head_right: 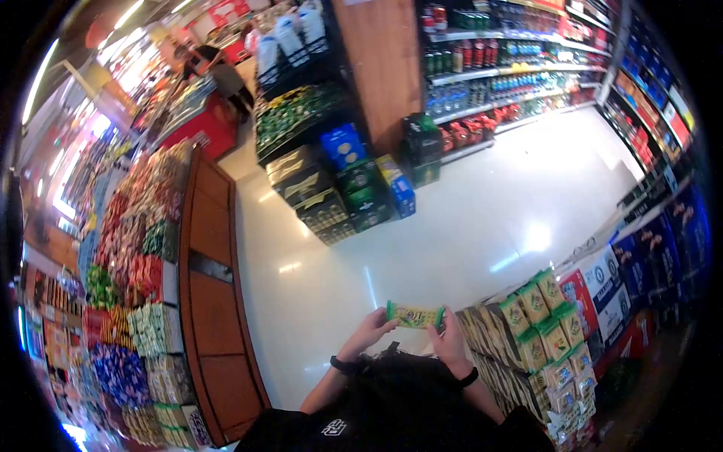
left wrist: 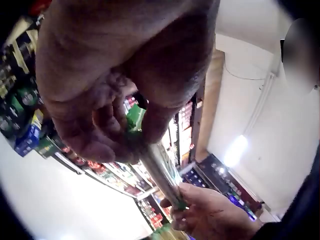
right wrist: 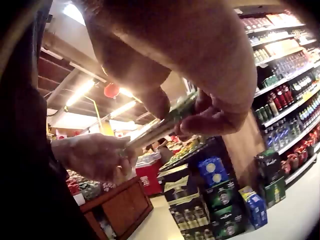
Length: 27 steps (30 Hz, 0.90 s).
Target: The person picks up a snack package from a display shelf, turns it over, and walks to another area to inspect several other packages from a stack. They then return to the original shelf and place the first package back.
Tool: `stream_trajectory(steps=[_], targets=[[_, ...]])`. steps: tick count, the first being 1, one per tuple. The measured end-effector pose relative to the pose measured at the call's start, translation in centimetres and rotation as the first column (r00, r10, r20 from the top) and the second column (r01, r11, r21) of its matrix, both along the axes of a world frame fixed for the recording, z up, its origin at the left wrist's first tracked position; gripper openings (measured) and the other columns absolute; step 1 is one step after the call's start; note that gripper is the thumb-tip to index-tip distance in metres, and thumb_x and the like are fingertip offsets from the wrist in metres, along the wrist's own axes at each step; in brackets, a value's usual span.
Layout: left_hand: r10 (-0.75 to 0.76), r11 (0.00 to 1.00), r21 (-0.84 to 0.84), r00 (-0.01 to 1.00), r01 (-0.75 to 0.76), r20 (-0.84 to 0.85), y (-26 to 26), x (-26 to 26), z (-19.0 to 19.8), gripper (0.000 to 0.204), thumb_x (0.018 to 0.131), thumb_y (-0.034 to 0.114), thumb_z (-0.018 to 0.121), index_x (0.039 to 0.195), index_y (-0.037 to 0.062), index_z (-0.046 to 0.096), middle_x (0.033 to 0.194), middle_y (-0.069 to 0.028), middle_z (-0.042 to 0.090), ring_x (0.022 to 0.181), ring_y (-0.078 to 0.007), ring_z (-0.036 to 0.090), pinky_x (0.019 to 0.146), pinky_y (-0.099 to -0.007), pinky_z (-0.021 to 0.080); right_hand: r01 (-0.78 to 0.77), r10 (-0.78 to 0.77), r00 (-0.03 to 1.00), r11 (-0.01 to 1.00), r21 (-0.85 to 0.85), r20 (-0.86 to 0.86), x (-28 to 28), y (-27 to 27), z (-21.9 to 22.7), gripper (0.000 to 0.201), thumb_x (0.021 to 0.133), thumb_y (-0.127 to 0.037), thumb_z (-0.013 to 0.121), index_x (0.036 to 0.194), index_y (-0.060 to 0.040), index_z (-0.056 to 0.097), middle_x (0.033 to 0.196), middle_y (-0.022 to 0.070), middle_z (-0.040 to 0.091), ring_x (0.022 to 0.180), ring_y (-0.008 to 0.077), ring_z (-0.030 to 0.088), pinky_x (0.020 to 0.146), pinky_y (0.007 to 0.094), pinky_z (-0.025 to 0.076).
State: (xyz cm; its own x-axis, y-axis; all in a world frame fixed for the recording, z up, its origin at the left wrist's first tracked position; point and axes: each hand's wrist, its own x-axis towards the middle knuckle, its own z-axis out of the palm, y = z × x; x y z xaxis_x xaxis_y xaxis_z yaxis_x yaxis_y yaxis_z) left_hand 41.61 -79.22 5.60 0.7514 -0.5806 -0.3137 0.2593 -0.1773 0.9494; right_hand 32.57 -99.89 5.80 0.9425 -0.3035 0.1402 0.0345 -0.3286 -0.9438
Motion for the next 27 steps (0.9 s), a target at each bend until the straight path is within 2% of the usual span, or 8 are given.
stream_trajectory(steps=[1, 3, 4, 11, 14, 17, 19, 27], targets=[[0.027, 0.999, -0.029, 1.000, -0.027, -0.007, 1.6, -0.2, -0.1, 0.031, 0.090, 0.016, 0.060, 0.113, -0.0023, 0.051, 0.101, -0.0067, 0.061, 0.089, -0.0113, 0.058, 0.079, -0.0264, 0.048, -0.028, 0.028, 1.000, 1.000, -0.007, 0.003, 0.5, 1.2, 0.7, 0.051, 0.083, -0.012, 0.063, 0.126, 0.0044, 0.042, 0.094, 0.0163, 0.063, 0.073, 0.0189, 0.061, 0.060, 0.0295, 0.048], [0.074, 0.997, -0.026, 0.997, -0.075, -0.024, 4.7, -1.0, -0.3, 0.034, 0.090, 0.016, 0.060, 0.117, -0.0022, 0.049, 0.103, -0.0070, 0.060, 0.092, -0.0118, 0.058, 0.082, -0.0268, 0.048, -0.188, 0.150, 0.955, 0.973, -0.130, -0.257, 1.1, 3.4, 2.4, 0.043, 0.083, -0.014, 0.065, 0.119, 0.0051, 0.048, 0.088, 0.0148, 0.065, 0.072, 0.0187, 0.062, 0.062, 0.0310, 0.049], [0.097, 0.995, -0.016, 0.994, -0.097, -0.044, 6.2, -1.5, -0.2, 0.037, 0.090, 0.016, 0.061, 0.120, -0.0021, 0.048, 0.106, -0.0073, 0.060, 0.096, -0.0123, 0.058, 0.084, -0.0272, 0.047, -0.134, 0.113, 0.959, 0.989, -0.064, -0.259, 1.5, 5.1, 3.0, 0.035, 0.082, -0.016, 0.066, 0.109, 0.0030, 0.055, 0.081, 0.0137, 0.066, 0.068, 0.0201, 0.063, 0.061, 0.0311, 0.049], [0.310, 0.943, 0.117, 0.950, -0.310, 0.018, 15.8, -5.3, -0.1, 0.039, 0.090, 0.018, 0.061, 0.121, -0.0015, 0.047, 0.103, -0.0078, 0.062, 0.094, -0.0130, 0.059, 0.080, -0.0274, 0.048, -0.300, 0.296, 0.916, 0.953, 0.026, -0.271, 3.8, 14.2, 1.6, 0.031, 0.085, -0.013, 0.063, 0.109, 0.0040, 0.055, 0.084, 0.0110, 0.067, 0.071, 0.0134, 0.062, 0.062, 0.0267, 0.048], [0.466, 0.885, -0.027, 0.884, -0.465, 0.030, 19.8, -7.6, -3.4, 0.037, 0.091, 0.022, 0.059, 0.119, -0.0010, 0.049, 0.099, -0.0074, 0.063, 0.088, -0.0124, 0.059, 0.076, -0.0273, 0.048, -0.395, 0.421, 0.870, 0.906, 0.151, -0.257, 4.5, 18.0, -0.8, 0.029, 0.087, -0.010, 0.061, 0.112, 0.0039, 0.054, 0.087, 0.0086, 0.066, 0.074, 0.0103, 0.059, 0.065, 0.0241, 0.048], [0.581, 0.814, -0.050, 0.813, -0.579, 0.046, 23.3, -9.6, -5.6, 0.036, 0.092, 0.024, 0.057, 0.117, -0.0011, 0.051, 0.098, -0.0070, 0.063, 0.086, -0.0122, 0.059, 0.075, -0.0276, 0.048, -0.484, 0.510, 0.822, 0.860, 0.161, -0.252, 4.8, 21.6, -2.9, 0.030, 0.087, -0.008, 0.060, 0.113, 0.0037, 0.053, 0.089, 0.0072, 0.065, 0.075, 0.0088, 0.057, 0.067, 0.0231, 0.047], [0.634, 0.773, -0.016, 0.772, -0.634, 0.044, 25.1, -11.4, -6.7, 0.036, 0.092, 0.025, 0.057, 0.116, -0.0010, 0.052, 0.097, -0.0068, 0.063, 0.087, -0.0126, 0.059, 0.075, -0.0278, 0.048, -0.556, 0.585, 0.765, 0.811, 0.184, -0.270, 4.6, 23.9, -1.2, 0.030, 0.087, -0.008, 0.060, 0.114, 0.0036, 0.053, 0.090, 0.0075, 0.065, 0.075, 0.0089, 0.057, 0.067, 0.0234, 0.047], [0.841, 0.540, -0.016, 0.541, -0.841, -0.031, 29.1, -17.2, -3.4, 0.032, 0.094, 0.019, 0.054, 0.119, 0.0000, 0.050, 0.108, -0.0088, 0.062, 0.095, -0.0151, 0.060, 0.082, -0.0299, 0.048, -0.767, 0.771, 0.576, 0.625, 0.144, -0.272, 5.0, 31.8, -0.3, 0.034, 0.086, -0.007, 0.060, 0.117, 0.0026, 0.052, 0.092, 0.0078, 0.064, 0.077, 0.0101, 0.058, 0.067, 0.0251, 0.048]])
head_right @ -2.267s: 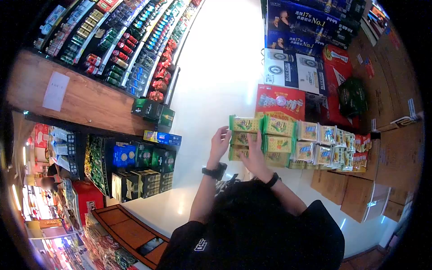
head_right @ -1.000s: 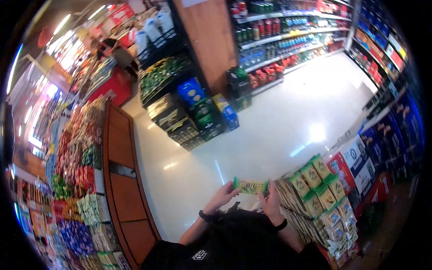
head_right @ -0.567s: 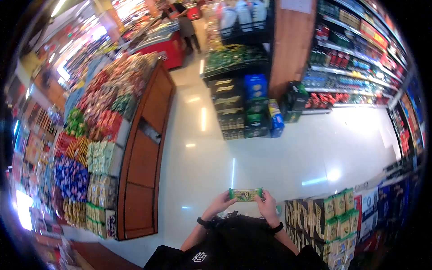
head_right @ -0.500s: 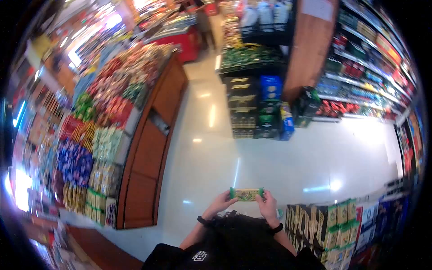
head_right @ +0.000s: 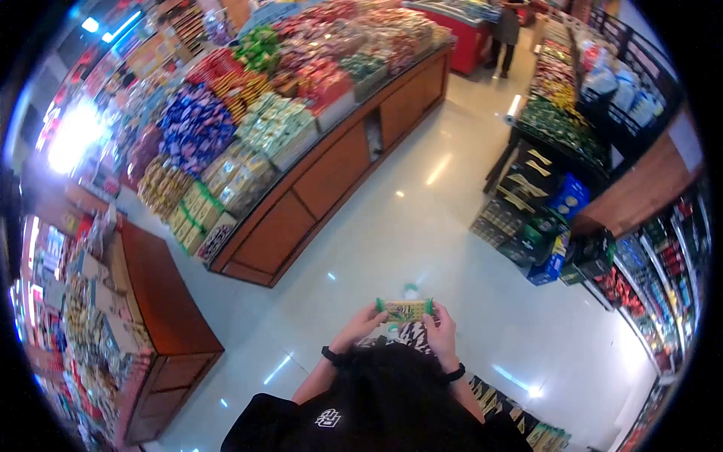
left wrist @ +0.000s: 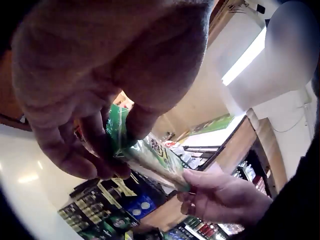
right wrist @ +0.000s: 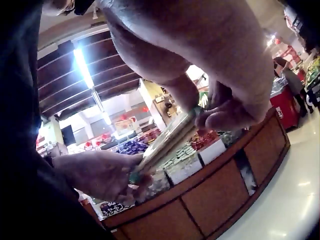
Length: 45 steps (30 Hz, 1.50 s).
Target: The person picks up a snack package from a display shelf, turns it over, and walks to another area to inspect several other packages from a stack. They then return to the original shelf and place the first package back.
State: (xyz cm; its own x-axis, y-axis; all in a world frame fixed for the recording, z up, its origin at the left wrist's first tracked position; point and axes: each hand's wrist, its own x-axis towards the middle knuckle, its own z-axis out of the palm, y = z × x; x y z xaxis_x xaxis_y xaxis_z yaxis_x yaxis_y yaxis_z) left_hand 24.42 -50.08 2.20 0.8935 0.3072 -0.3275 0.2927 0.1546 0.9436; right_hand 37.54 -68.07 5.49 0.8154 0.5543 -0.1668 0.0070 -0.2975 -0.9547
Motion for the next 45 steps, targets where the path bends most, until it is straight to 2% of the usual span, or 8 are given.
stream_trajectory(steps=[15, 20, 23, 32, 34, 38, 40, 45], targets=[[0.402, 0.914, 0.084, 0.913, -0.396, -0.076, 12.2, -6.2, -0.7, 0.034, 0.094, 0.021, 0.054, 0.121, 0.0005, 0.049, 0.101, -0.0068, 0.062, 0.087, -0.0133, 0.057, 0.077, -0.0292, 0.048, -0.504, 0.510, 0.855, 0.860, 0.083, -0.091, 2.0, 20.6, -4.6, 0.035, 0.086, -0.004, 0.059, 0.120, 0.0034, 0.052, 0.098, 0.0099, 0.065, 0.087, 0.0121, 0.061, 0.074, 0.0248, 0.049], [0.577, 0.814, 0.087, 0.817, -0.574, -0.006, 18.2, -7.1, -2.7, 0.033, 0.094, 0.025, 0.053, 0.119, 0.0022, 0.052, 0.094, -0.0030, 0.061, 0.076, -0.0099, 0.053, 0.068, -0.0276, 0.046, -0.540, 0.579, 0.783, 0.814, 0.214, -0.228, 1.7, 29.5, -4.5, 0.034, 0.088, -0.004, 0.056, 0.121, 0.0043, 0.051, 0.096, 0.0082, 0.065, 0.085, 0.0096, 0.060, 0.073, 0.0229, 0.048], [0.582, 0.812, 0.047, 0.804, -0.581, -0.117, 22.3, -7.4, -1.0, 0.034, 0.093, 0.017, 0.055, 0.121, -0.0001, 0.049, 0.108, -0.0099, 0.061, 0.096, -0.0162, 0.059, 0.085, -0.0317, 0.048, -0.615, 0.622, 0.748, 0.781, 0.109, -0.232, 1.8, 34.8, -2.9, 0.035, 0.089, -0.005, 0.056, 0.122, 0.0050, 0.051, 0.097, 0.0086, 0.065, 0.084, 0.0096, 0.060, 0.074, 0.0229, 0.047], [0.769, 0.639, -0.013, 0.639, -0.769, 0.000, 28.2, -10.4, -5.9, 0.032, 0.091, 0.016, 0.057, 0.118, 0.0009, 0.050, 0.102, -0.0073, 0.063, 0.084, -0.0137, 0.059, 0.074, -0.0313, 0.051, -0.721, 0.747, 0.607, 0.661, 0.207, -0.273, 0.0, 46.7, -6.6, 0.030, 0.089, -0.006, 0.056, 0.117, 0.0043, 0.053, 0.099, 0.0086, 0.064, 0.086, 0.0111, 0.058, 0.076, 0.0246, 0.046], [0.784, 0.584, 0.289, 0.619, -0.759, 0.041, 29.2, -11.4, -7.3, 0.033, 0.089, 0.017, 0.060, 0.117, 0.0012, 0.051, 0.096, -0.0076, 0.063, 0.078, -0.0139, 0.059, 0.069, -0.0308, 0.050, -0.745, 0.757, 0.578, 0.642, 0.181, -0.304, -1.1, 48.4, -7.0, 0.030, 0.090, -0.007, 0.057, 0.118, 0.0025, 0.053, 0.097, 0.0053, 0.064, 0.079, 0.0080, 0.056, 0.071, 0.0222, 0.045], [0.861, 0.506, 0.143, 0.507, -0.850, -0.035, 31.9, -12.7, -4.2, 0.036, 0.087, 0.020, 0.062, 0.115, 0.0012, 0.052, 0.091, -0.0097, 0.064, 0.073, -0.0162, 0.060, 0.065, -0.0309, 0.049, -0.773, 0.780, 0.537, 0.608, 0.183, -0.322, -3.3, 52.9, -5.4, 0.034, 0.090, -0.008, 0.057, 0.122, 0.0025, 0.051, 0.097, 0.0055, 0.064, 0.079, 0.0077, 0.055, 0.070, 0.0216, 0.044], [0.868, 0.471, 0.307, 0.496, -0.827, 0.006, 34.1, -13.9, -5.2, 0.038, 0.086, 0.024, 0.064, 0.114, 0.0008, 0.052, 0.089, -0.0118, 0.064, 0.075, -0.0178, 0.061, 0.067, -0.0306, 0.049, -0.778, 0.783, 0.529, 0.602, 0.182, -0.329, -4.5, 55.3, -5.4, 0.035, 0.090, -0.008, 0.056, 0.123, 0.0028, 0.050, 0.097, 0.0057, 0.064, 0.081, 0.0080, 0.056, 0.072, 0.0218, 0.045], [0.878, 0.444, 0.311, 0.477, -0.840, 0.038, 41.6, -16.3, -4.1, 0.038, 0.086, 0.025, 0.063, 0.113, 0.0003, 0.052, 0.089, -0.0130, 0.064, 0.078, -0.0230, 0.062, 0.069, -0.0336, 0.049, -0.728, 0.764, 0.575, 0.641, 0.243, -0.292, -8.2, 62.3, -5.4, 0.034, 0.090, -0.008, 0.056, 0.122, 0.0029, 0.050, 0.100, 0.0067, 0.064, 0.090, 0.0097, 0.058, 0.078, 0.0228, 0.045]])
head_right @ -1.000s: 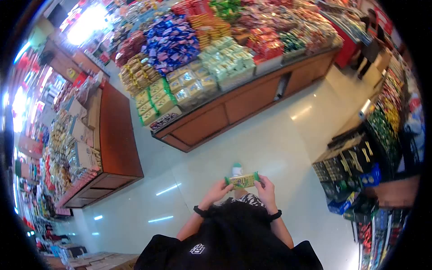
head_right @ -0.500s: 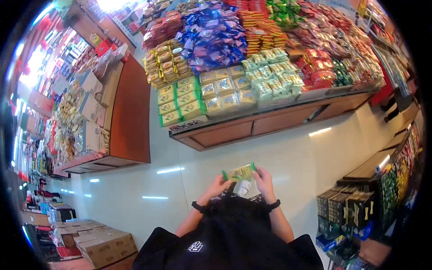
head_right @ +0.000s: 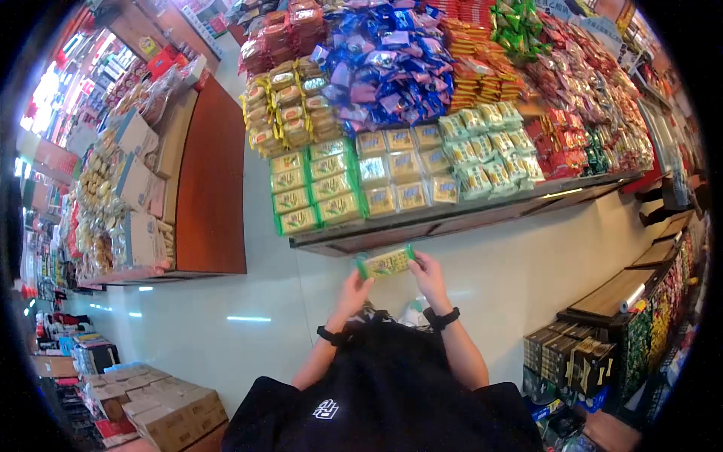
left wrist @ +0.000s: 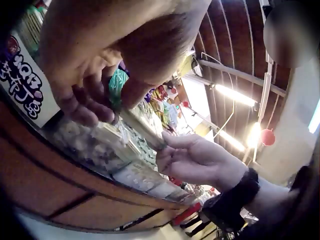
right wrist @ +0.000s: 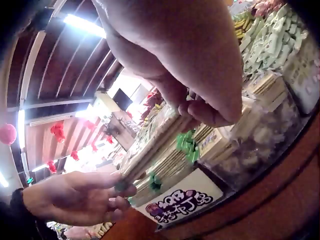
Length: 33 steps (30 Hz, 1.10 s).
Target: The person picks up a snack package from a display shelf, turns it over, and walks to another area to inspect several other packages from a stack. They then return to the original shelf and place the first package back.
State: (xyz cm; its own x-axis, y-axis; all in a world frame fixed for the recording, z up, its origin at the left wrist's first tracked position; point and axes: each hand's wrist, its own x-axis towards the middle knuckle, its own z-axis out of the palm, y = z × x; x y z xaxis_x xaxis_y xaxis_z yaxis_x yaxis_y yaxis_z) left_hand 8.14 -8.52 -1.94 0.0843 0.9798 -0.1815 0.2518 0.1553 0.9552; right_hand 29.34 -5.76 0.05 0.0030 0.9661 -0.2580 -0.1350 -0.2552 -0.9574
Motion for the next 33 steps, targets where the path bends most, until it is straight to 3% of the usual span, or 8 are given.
stream_trajectory(steps=[6, 9, 14, 17, 20, 25, 27, 33], targets=[[0.091, 0.972, 0.226, 0.988, -0.062, -0.123, 9.1, -5.1, 1.7, 0.036, 0.084, 0.025, 0.064, 0.107, -0.0007, 0.054, 0.079, -0.0137, 0.063, 0.069, -0.0243, 0.061, 0.059, -0.0352, 0.047, 0.071, -0.070, 0.997, 0.995, 0.069, -0.016, -6.0, 8.7, 2.5, 0.021, 0.090, -0.007, 0.057, 0.109, 0.0014, 0.057, 0.095, 0.0036, 0.063, 0.083, 0.0071, 0.055, 0.073, 0.0212, 0.044], [0.131, 0.991, 0.009, 0.986, -0.130, -0.105, 12.9, -7.1, 4.2, 0.046, 0.083, 0.030, 0.066, 0.111, -0.0032, 0.051, 0.074, -0.0138, 0.062, 0.065, -0.0213, 0.060, 0.058, -0.0340, 0.047, 0.063, -0.066, 0.997, 0.996, 0.063, 0.035, -8.8, 13.1, 2.0, 0.020, 0.089, -0.008, 0.058, 0.107, 0.0007, 0.056, 0.090, 0.0017, 0.061, 0.079, 0.0057, 0.054, 0.070, 0.0203, 0.043], [0.085, 0.996, 0.004, 0.983, -0.085, -0.161, 19.1, -9.9, 5.9, 0.063, 0.083, 0.033, 0.066, 0.125, -0.0067, 0.041, 0.083, -0.0157, 0.063, 0.067, -0.0218, 0.061, 0.061, -0.0338, 0.049, 0.055, -0.068, 0.989, 0.993, 0.102, 0.132, -12.0, 19.8, 2.6, 0.017, 0.088, -0.008, 0.059, 0.102, 0.0030, 0.056, 0.089, 0.0066, 0.064, 0.081, 0.0096, 0.059, 0.071, 0.0232, 0.047], [0.116, 0.938, 0.343, 0.975, -0.045, -0.188, 22.5, -11.0, 3.2, 0.072, 0.084, 0.032, 0.065, 0.133, -0.0085, 0.032, 0.098, -0.0181, 0.062, 0.073, -0.0206, 0.063, 0.065, -0.0322, 0.050, 0.052, -0.088, 0.982, 0.976, 0.210, 0.165, -13.3, 23.4, 1.5, 0.018, 0.088, -0.007, 0.058, 0.102, 0.0039, 0.056, 0.088, 0.0067, 0.064, 0.080, 0.0107, 0.060, 0.071, 0.0243, 0.047], [0.134, 0.990, 0.007, 0.943, -0.144, 0.306, 25.3, -11.1, 4.6, 0.080, 0.086, 0.024, 0.065, 0.141, -0.0061, 0.014, 0.099, -0.0138, 0.062, 0.076, -0.0134, 0.062, 0.061, -0.0249, 0.050, 0.060, -0.103, 0.962, 0.984, 0.170, 0.253, -13.8, 26.2, 0.9, 0.022, 0.087, -0.007, 0.059, 0.106, 0.0048, 0.056, 0.089, 0.0086, 0.064, 0.081, 0.0130, 0.061, 0.072, 0.0253, 0.048], [0.116, 0.992, -0.089, 0.943, -0.093, 0.312, 28.8, -11.5, 3.9, 0.081, 0.086, 0.023, 0.065, 0.142, -0.0042, 0.013, 0.097, -0.0131, 0.062, 0.074, -0.0115, 0.061, 0.053, -0.0221, 0.047, 0.139, -0.180, 0.906, 0.981, 0.132, 0.382, -15.0, 29.0, 1.1, 0.032, 0.087, -0.011, 0.058, 0.113, 0.0054, 0.055, 0.098, 0.0140, 0.064, 0.085, 0.0183, 0.062, 0.076, 0.0290, 0.048], [0.112, 0.994, -0.038, 0.969, -0.106, 0.220, 29.6, -11.2, 3.1, 0.075, 0.086, 0.022, 0.065, 0.140, -0.0055, 0.020, 0.118, -0.0208, 0.053, 0.080, -0.0150, 0.062, 0.059, -0.0242, 0.051, 0.150, -0.203, 0.790, 0.979, 0.140, 0.578, -15.3, 29.3, 1.4, 0.036, 0.083, -0.014, 0.062, 0.113, 0.0055, 0.057, 0.101, 0.0182, 0.063, 0.087, 0.0219, 0.064, 0.076, 0.0313, 0.049], [0.110, 0.984, 0.118, 0.976, -0.133, 0.187, 29.5, -10.8, 1.4, 0.066, 0.086, 0.020, 0.065, 0.134, -0.0092, 0.032, 0.147, -0.0271, 0.012, 0.101, -0.0224, 0.059, 0.077, -0.0292, 0.054, 0.189, -0.299, 0.728, 0.953, 0.238, 0.617, -16.5, 28.9, 1.5, 0.036, 0.080, -0.013, 0.063, 0.111, 0.0052, 0.058, 0.103, 0.0194, 0.057, 0.079, 0.0280, 0.062, 0.071, 0.0331, 0.050]])
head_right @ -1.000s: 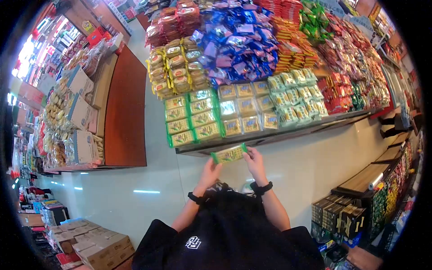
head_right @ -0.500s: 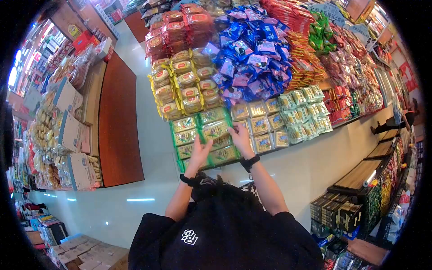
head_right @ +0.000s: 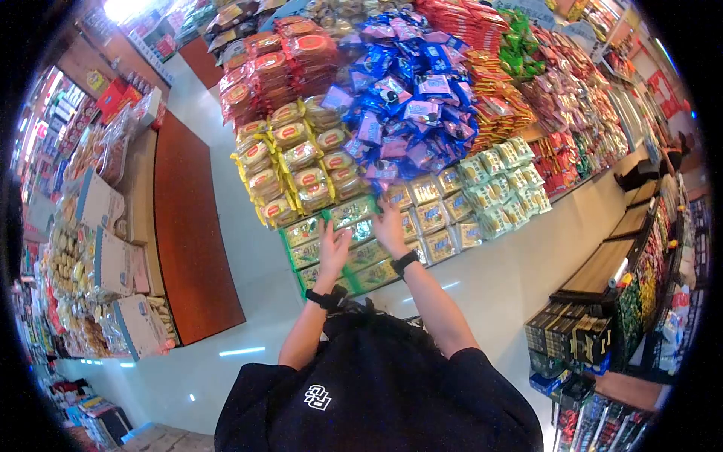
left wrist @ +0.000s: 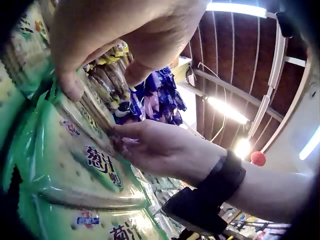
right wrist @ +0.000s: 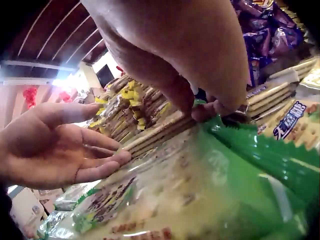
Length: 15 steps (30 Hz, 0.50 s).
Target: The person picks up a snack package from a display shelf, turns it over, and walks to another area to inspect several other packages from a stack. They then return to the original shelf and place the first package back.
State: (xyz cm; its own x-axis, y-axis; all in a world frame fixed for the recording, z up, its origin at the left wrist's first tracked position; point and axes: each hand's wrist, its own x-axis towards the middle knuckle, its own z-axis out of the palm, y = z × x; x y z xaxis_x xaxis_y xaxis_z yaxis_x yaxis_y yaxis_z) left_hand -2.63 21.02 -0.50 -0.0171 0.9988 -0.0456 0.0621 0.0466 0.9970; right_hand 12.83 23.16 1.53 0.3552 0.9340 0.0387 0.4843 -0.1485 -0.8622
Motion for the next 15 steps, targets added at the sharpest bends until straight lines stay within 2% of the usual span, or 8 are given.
stream_trajectory(steps=[4, 5, 7, 9, 11, 12, 13, 15], targets=[[-0.048, 0.999, 0.022, 0.998, 0.046, 0.050, 0.0, -0.5, 0.0, 0.068, 0.085, 0.018, 0.066, 0.136, -0.0089, 0.030, 0.146, -0.0258, 0.017, 0.100, -0.0220, 0.058, 0.076, -0.0284, 0.053, -0.030, 0.028, 0.999, 0.996, 0.083, 0.027, 0.0, -0.2, 0.3, 0.050, 0.079, -0.013, 0.064, 0.124, 0.0029, 0.047, 0.107, 0.0221, 0.053, 0.091, 0.0324, 0.057, 0.072, 0.0362, 0.050], [-0.052, 0.999, -0.010, 0.999, 0.052, -0.003, -0.2, -0.9, -0.1, 0.070, 0.084, 0.018, 0.067, 0.136, -0.0087, 0.028, 0.147, -0.0248, 0.017, 0.098, -0.0216, 0.058, 0.075, -0.0285, 0.053, -0.068, 0.046, 0.984, 0.989, 0.128, 0.170, 0.4, -0.4, -0.5, 0.055, 0.079, -0.013, 0.064, 0.127, 0.0008, 0.043, 0.110, 0.0231, 0.051, 0.099, 0.0358, 0.054, 0.078, 0.0381, 0.048], [-0.048, 0.998, -0.031, 0.998, 0.046, -0.047, -0.3, -0.9, 1.0, 0.073, 0.083, 0.017, 0.068, 0.137, -0.0074, 0.026, 0.146, -0.0235, 0.018, 0.093, -0.0205, 0.057, 0.074, -0.0286, 0.052, -0.089, 0.043, 0.974, 0.975, 0.203, 0.221, 0.7, -1.7, 0.6, 0.054, 0.079, -0.013, 0.064, 0.127, 0.0003, 0.044, 0.109, 0.0227, 0.050, 0.097, 0.0369, 0.052, 0.079, 0.0390, 0.046], [-0.042, 0.999, 0.022, 0.992, 0.045, -0.119, -1.7, -1.0, 3.2, 0.069, 0.084, 0.016, 0.066, 0.137, -0.0050, 0.027, 0.144, -0.0207, 0.022, 0.090, -0.0182, 0.056, 0.074, -0.0282, 0.050, -0.104, 0.052, 0.976, 0.965, 0.240, 0.212, 1.2, -4.1, 1.7, 0.049, 0.079, -0.013, 0.065, 0.123, -0.0014, 0.048, 0.099, 0.0187, 0.054, 0.084, 0.0322, 0.055, 0.071, 0.0380, 0.047], [-0.051, 0.994, 0.079, 0.976, 0.069, -0.212, -3.0, -0.9, 4.3, 0.062, 0.086, 0.014, 0.064, 0.135, -0.0029, 0.030, 0.137, -0.0174, 0.029, 0.088, -0.0162, 0.054, 0.073, -0.0278, 0.048, -0.163, 0.150, 0.985, 0.972, 0.167, 0.085, 1.9, -7.2, 3.4, 0.034, 0.080, -0.012, 0.064, 0.111, -0.0027, 0.056, 0.085, 0.0129, 0.057, 0.071, 0.0279, 0.054, 0.063, 0.0374, 0.045], [-0.062, 0.994, 0.079, 0.971, 0.082, -0.230, -3.8, -0.8, 4.4, 0.059, 0.086, 0.013, 0.063, 0.134, -0.0020, 0.032, 0.133, -0.0164, 0.033, 0.087, -0.0159, 0.053, 0.071, -0.0278, 0.047, -0.167, 0.155, 0.985, 0.969, 0.183, 0.079, 2.2, -8.7, 3.0, 0.025, 0.081, -0.010, 0.063, 0.104, -0.0031, 0.059, 0.080, 0.0117, 0.057, 0.067, 0.0275, 0.054, 0.061, 0.0372, 0.045], [-0.047, 0.979, 0.167, 0.930, 0.114, -0.364, -4.2, -0.6, 3.8, 0.052, 0.085, 0.012, 0.063, 0.129, -0.0013, 0.038, 0.122, -0.0134, 0.040, 0.084, -0.0149, 0.053, 0.068, -0.0269, 0.046, -0.170, 0.159, 0.985, 0.966, 0.194, 0.071, 2.7, -10.4, 2.4, 0.017, 0.081, -0.009, 0.062, 0.097, -0.0035, 0.062, 0.076, 0.0105, 0.056, 0.064, 0.0271, 0.053, 0.059, 0.0370, 0.045], [-0.132, 0.959, 0.186, 0.919, 0.213, -0.372, -5.7, 0.1, 3.2, 0.049, 0.085, 0.011, 0.063, 0.127, -0.0010, 0.040, 0.119, -0.0124, 0.041, 0.084, -0.0143, 0.053, 0.069, -0.0269, 0.046, -0.141, 0.126, 0.988, 0.974, 0.178, 0.093, 3.8, -13.9, 1.4, 0.013, 0.082, -0.007, 0.061, 0.094, -0.0034, 0.063, 0.075, 0.0116, 0.057, 0.065, 0.0281, 0.054, 0.059, 0.0374, 0.045]])
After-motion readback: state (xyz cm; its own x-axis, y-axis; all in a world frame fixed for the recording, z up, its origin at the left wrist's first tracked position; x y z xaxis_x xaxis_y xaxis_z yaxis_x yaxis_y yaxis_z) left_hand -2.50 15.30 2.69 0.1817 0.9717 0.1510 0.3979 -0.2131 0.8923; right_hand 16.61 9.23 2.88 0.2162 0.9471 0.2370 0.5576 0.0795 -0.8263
